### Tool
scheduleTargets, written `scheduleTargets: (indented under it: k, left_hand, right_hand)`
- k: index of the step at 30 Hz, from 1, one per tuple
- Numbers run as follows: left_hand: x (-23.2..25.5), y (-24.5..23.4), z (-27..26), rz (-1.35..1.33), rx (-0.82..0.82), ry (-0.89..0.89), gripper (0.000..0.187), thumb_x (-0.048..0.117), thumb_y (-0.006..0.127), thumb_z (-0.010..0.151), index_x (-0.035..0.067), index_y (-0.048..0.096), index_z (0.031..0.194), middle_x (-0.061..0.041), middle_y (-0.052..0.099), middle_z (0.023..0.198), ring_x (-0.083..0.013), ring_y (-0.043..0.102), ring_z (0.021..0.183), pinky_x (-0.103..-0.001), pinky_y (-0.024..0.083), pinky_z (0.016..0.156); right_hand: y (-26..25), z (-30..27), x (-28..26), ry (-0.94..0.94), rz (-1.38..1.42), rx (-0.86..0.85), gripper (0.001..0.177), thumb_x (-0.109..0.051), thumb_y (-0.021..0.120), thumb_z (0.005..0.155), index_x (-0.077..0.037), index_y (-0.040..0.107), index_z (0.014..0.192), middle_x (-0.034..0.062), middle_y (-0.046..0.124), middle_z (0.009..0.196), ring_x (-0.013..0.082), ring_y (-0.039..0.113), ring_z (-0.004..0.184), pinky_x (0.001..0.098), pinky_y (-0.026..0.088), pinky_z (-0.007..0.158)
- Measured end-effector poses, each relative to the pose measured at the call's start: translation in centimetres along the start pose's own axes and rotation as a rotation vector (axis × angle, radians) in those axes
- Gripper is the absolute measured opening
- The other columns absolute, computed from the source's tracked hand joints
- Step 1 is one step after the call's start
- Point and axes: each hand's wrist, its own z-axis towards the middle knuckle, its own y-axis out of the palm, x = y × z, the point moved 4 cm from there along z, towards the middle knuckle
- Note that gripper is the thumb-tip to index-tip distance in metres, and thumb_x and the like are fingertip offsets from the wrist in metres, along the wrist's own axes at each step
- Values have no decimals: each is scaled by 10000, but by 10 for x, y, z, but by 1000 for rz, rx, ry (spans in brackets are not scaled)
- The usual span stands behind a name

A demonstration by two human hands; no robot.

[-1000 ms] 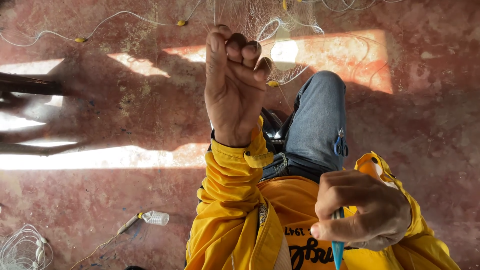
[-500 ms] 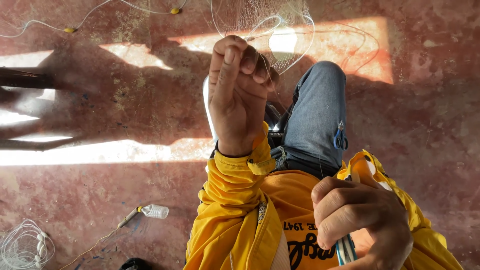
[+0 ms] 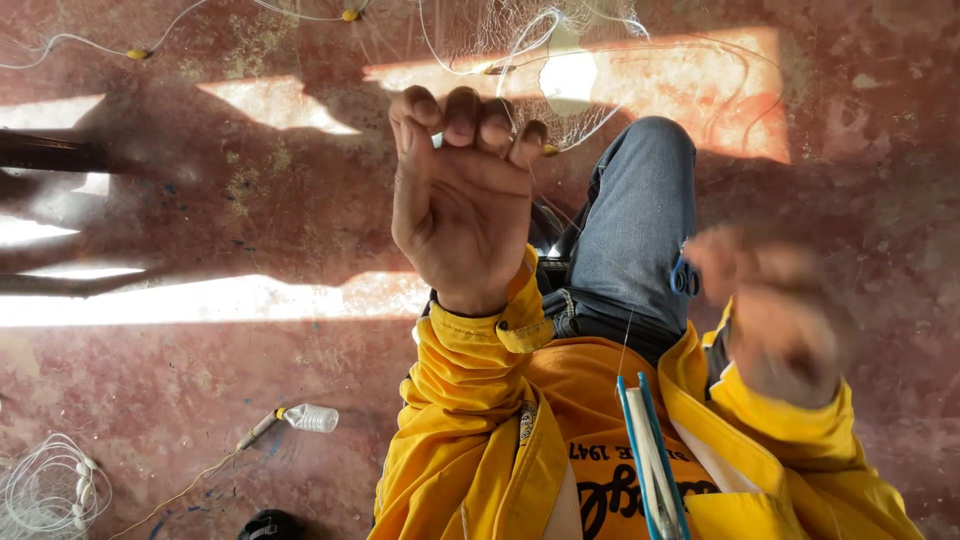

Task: Repairing a fine-mesh fishing net using a shuttle and scissors

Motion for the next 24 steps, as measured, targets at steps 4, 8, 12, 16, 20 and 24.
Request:
scheduleTargets:
  k: [4,8,12,16,20,24]
  left_hand:
    - [0,-14,-2,-257,-5,3,209,173,303,1013,93,482,1085,-45,538,968,-202,547,1014,-401,411,984]
    - [-5,-10,1,-279,19,15,138,154,372,980,79,470,1042,-58,523,939,-212,506,1023,-401,398,994]
    - [-9,1,6,-174,57,-14,100,168,378,932,106,446,973,5,427,845,-126,393,798,-267,327,734]
    - [-10,4,4,-99,38,-21,90,160,350,928,106,421,938,3,381,814,-103,371,715,-243,332,677]
    - [-10,-1,0,74,77,19,91,122,405,918,74,458,974,-28,406,801,-114,380,682,-229,342,631]
    - [-15,-11,-5,187,173,-55,154,48,509,866,39,491,1019,-16,423,708,-90,385,604,-236,360,608]
  right_hand:
    - [-13,-9,71,300,-647,-203,292,-128,450,892,33,461,1135,176,356,1111,267,402,1058,349,349,937]
    - [-49,-107,169,411,-1059,-188,367,-191,460,850,9,480,1157,191,517,1044,359,440,957,440,333,849]
    - [-45,-137,183,864,-869,-100,454,-225,408,819,-30,396,1228,179,466,1180,350,400,1039,436,309,869]
    - [-39,-124,169,938,-811,-82,492,-256,434,799,-38,403,1239,188,492,1079,315,390,1018,423,300,875]
    - [-47,-138,180,940,-808,-133,511,-193,394,771,-86,395,1271,184,463,1014,310,357,1018,413,250,913]
    - [-51,-144,183,798,-896,-101,501,-205,484,738,-89,470,1224,174,518,836,299,447,886,398,311,845]
